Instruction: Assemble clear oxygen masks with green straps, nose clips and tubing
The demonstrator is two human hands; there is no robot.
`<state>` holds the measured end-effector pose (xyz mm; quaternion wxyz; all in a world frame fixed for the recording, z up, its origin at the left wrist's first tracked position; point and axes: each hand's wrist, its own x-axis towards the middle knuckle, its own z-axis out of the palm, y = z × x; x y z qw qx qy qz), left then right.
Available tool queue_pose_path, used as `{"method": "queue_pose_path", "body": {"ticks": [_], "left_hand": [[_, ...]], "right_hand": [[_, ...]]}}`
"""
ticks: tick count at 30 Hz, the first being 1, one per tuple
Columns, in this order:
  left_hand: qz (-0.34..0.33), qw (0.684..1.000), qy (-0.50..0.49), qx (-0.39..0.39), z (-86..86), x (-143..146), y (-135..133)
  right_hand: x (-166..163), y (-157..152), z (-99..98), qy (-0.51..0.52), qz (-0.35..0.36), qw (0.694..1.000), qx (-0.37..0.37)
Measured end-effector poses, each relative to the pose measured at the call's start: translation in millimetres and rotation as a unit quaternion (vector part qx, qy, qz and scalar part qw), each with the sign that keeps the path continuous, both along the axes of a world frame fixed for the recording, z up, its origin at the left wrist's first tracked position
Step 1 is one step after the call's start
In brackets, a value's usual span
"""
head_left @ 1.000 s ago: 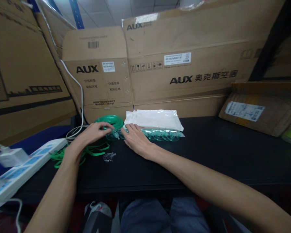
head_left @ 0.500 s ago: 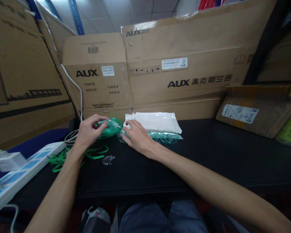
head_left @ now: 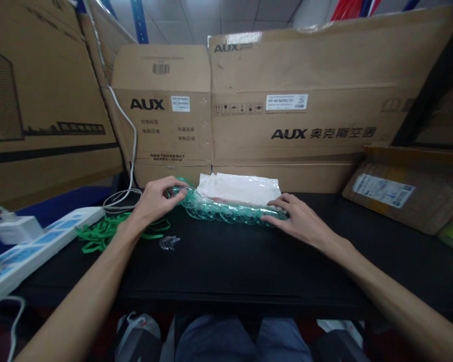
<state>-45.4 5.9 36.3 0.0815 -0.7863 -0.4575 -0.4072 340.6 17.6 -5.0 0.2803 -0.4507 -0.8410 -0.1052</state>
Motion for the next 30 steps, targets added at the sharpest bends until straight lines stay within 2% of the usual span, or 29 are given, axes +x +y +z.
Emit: {"method": "queue_pose_path", "body": {"ticks": [3, 6, 9, 13, 16, 20, 25, 28, 30], "left_hand": [[-0.023, 1.000, -0.010, -0.017, 3.0, 11.9, -1.9], [-0.064, 0.996, 0.005, -0.067, 7.4, 32.3, -11.7], [-0.090, 0.987, 0.032, -0.129, 5.9, 60.6, -31.7], [-0.105, 0.975, 0.023, -0.196, -11.4, 97.2, -60.1], [-0.131, 0.966, 0.009, -0.223, -27.5, 113.4, -70.3], [-0.134, 0.966, 0.031, -0.220, -37.4, 118.6, -71.2], [-0.120, 0.971, 0.071, -0.196, -38.0, 115.2, -72.7], [-0.118, 0.973, 0.080, -0.182, -40.6, 113.1, -76.2], [-0.122, 0.974, 0.080, -0.175, -42.5, 112.2, -77.8]], "right_hand": [[-3.7, 0.9, -6.2, -0.032, 0.001, 0.999, -0.006], [-12.1, 2.2, -4.3, -0.038, 0.010, 0.999, -0.006], [-13.6, 4.2, 1.0, 0.012, -0.026, 0.999, 0.015], [-0.3, 14.6, 6.8, 0.110, -0.114, 0.986, -0.055], [9.7, 26.3, 8.0, 0.102, -0.096, 0.985, -0.102], [7.2, 41.9, 6.6, 0.085, -0.051, 0.988, -0.114], [-7.5, 57.7, 1.9, 0.099, -0.034, 0.992, -0.070], [-15.4, 45.7, 5.6, 0.111, -0.020, 0.993, -0.033], [-23.0, 21.8, 11.7, 0.125, -0.006, 0.992, 0.005]]}}
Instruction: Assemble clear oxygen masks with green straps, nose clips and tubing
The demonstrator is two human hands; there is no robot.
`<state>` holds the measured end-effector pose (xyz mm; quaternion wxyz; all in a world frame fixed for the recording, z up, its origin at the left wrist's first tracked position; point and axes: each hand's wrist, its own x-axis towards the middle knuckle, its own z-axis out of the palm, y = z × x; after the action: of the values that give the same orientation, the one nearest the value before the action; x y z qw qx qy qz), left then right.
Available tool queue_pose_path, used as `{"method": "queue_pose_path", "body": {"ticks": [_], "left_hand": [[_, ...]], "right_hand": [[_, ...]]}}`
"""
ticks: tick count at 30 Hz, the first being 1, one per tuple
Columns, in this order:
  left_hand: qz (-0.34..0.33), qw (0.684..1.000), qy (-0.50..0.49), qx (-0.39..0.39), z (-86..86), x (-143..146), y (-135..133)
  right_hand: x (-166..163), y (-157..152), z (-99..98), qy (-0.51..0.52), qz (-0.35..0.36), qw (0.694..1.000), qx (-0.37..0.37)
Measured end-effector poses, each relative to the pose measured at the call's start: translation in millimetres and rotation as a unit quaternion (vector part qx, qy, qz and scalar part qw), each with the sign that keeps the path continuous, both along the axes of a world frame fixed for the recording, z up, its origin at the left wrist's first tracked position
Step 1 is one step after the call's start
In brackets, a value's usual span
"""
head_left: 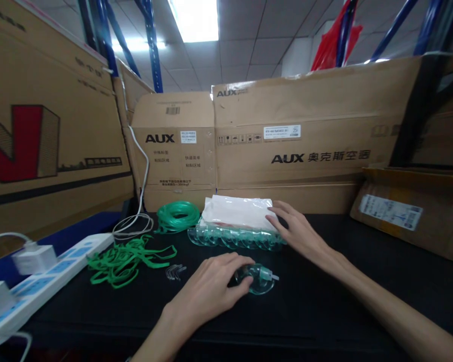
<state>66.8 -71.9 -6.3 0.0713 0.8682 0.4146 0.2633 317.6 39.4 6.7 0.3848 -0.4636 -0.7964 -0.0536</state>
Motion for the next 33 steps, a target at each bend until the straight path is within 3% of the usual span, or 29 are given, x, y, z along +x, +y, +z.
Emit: {"method": "queue_pose_path", "body": {"ticks": [2, 3, 5, 8, 10, 14, 18, 26, 29, 33], "left_hand": [[-0.005, 1.000, -0.001, 0.000, -0.9, -0.2, -0.3], [-0.008, 1.000, -0.003, -0.003, -0.9, -0.1, 0.0], [-0.021, 1.000, -0.013, -0.015, -0.3, -0.2, 0.5], [-0.041, 0.997, -0.055, -0.044, 0.9, -2.5, -1.2], [-0.013, 0.993, -0.091, -0.072, 0.8, -6.0, -4.8], [0.126, 0.975, -0.126, -0.133, -0.9, -11.0, -13.6], [0.144, 0.968, -0.121, -0.169, -3.0, -0.9, -16.9], [0.051, 0.957, -0.214, -0.190, -12.0, 12.2, -10.7], [0.024, 0.947, -0.235, -0.218, -12.9, 8.8, -10.9], [0.043, 0.947, -0.233, -0.219, -13.5, 7.3, -12.4]], "right_hand": [[-11.1, -33.1, 4.5, 0.040, 0.034, 0.996, 0.077], [-17.6, -50.5, 4.4, 0.053, 0.059, 0.994, 0.080], [-31.0, -80.9, -2.0, 0.035, 0.123, 0.991, 0.029], [-45.9, -105.1, -22.5, 0.000, 0.141, 0.989, -0.055], [-49.0, -108.4, -35.7, 0.002, 0.121, 0.990, -0.067], [-42.9, -109.3, -47.1, -0.003, 0.018, 0.999, -0.039], [-39.0, -116.5, -48.7, -0.026, -0.050, 0.997, -0.056], [-40.1, -123.7, -43.1, 0.154, 0.064, 0.976, -0.143], [-37.1, -125.7, -38.2, 0.174, 0.097, 0.970, -0.142], [-36.4, -128.6, -38.9, 0.169, 0.140, 0.967, -0.130]]}}
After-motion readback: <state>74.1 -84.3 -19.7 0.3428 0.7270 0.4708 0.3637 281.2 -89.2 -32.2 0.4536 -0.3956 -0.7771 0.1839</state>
